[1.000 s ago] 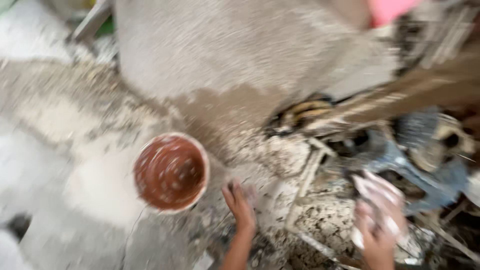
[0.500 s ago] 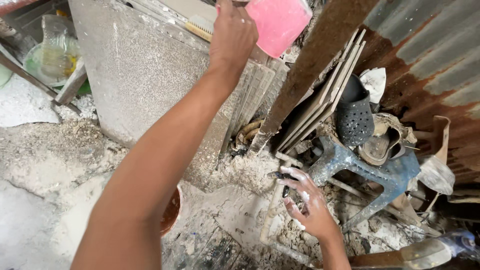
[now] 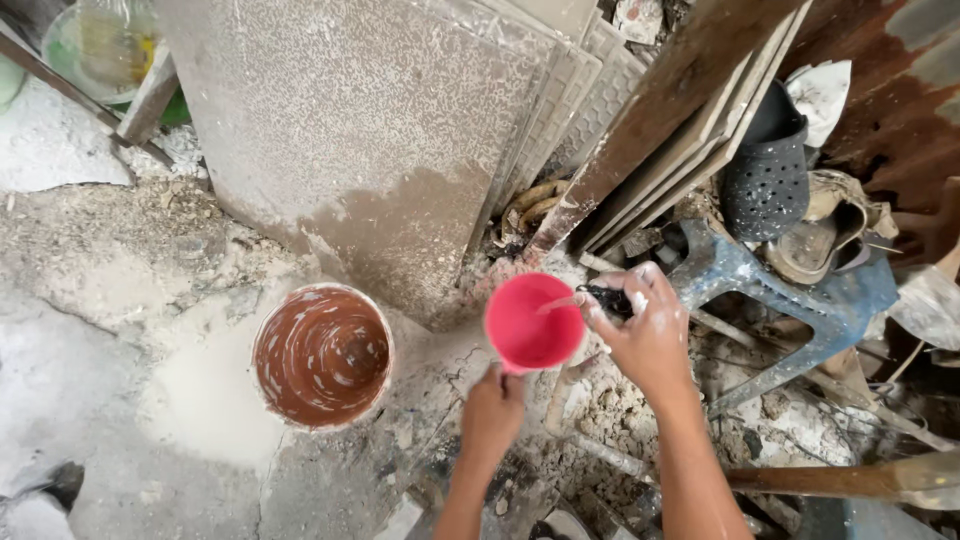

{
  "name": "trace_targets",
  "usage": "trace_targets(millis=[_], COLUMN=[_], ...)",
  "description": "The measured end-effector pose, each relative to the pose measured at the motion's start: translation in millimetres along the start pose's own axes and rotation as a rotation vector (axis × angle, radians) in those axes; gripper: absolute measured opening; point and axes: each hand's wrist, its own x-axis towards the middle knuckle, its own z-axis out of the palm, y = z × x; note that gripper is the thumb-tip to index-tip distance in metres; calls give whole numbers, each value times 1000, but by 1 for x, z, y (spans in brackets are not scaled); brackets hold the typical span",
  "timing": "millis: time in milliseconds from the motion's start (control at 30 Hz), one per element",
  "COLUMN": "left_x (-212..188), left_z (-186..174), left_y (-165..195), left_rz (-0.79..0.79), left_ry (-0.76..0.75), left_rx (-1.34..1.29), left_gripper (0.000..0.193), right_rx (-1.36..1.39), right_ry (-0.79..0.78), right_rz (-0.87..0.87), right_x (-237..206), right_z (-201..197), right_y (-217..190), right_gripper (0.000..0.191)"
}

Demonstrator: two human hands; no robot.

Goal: The person scrapes a decorative molding, then mixes a white powder with water in a bucket using a trowel. They add more powder from a bag and continue mixing the slurry.

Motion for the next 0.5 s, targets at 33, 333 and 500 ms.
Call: trace_targets(millis=[33, 333, 500], left_x=[3, -3, -12], left_z=[7, -9, -20], left_y=[2, 36, 35], left_rz=[106, 122, 165], left_ry=[44, 100, 142], left_rx=[-27, 40, 91], left_gripper=[33, 38, 39], right_rx=[-9, -71, -237], right_ry=[56, 296, 399], right_rz=[-66, -347, -463], right_x=[3, 1, 5], right_z=[0, 2, 15], right_y=[-3, 7, 24], right_gripper=[33, 29, 29])
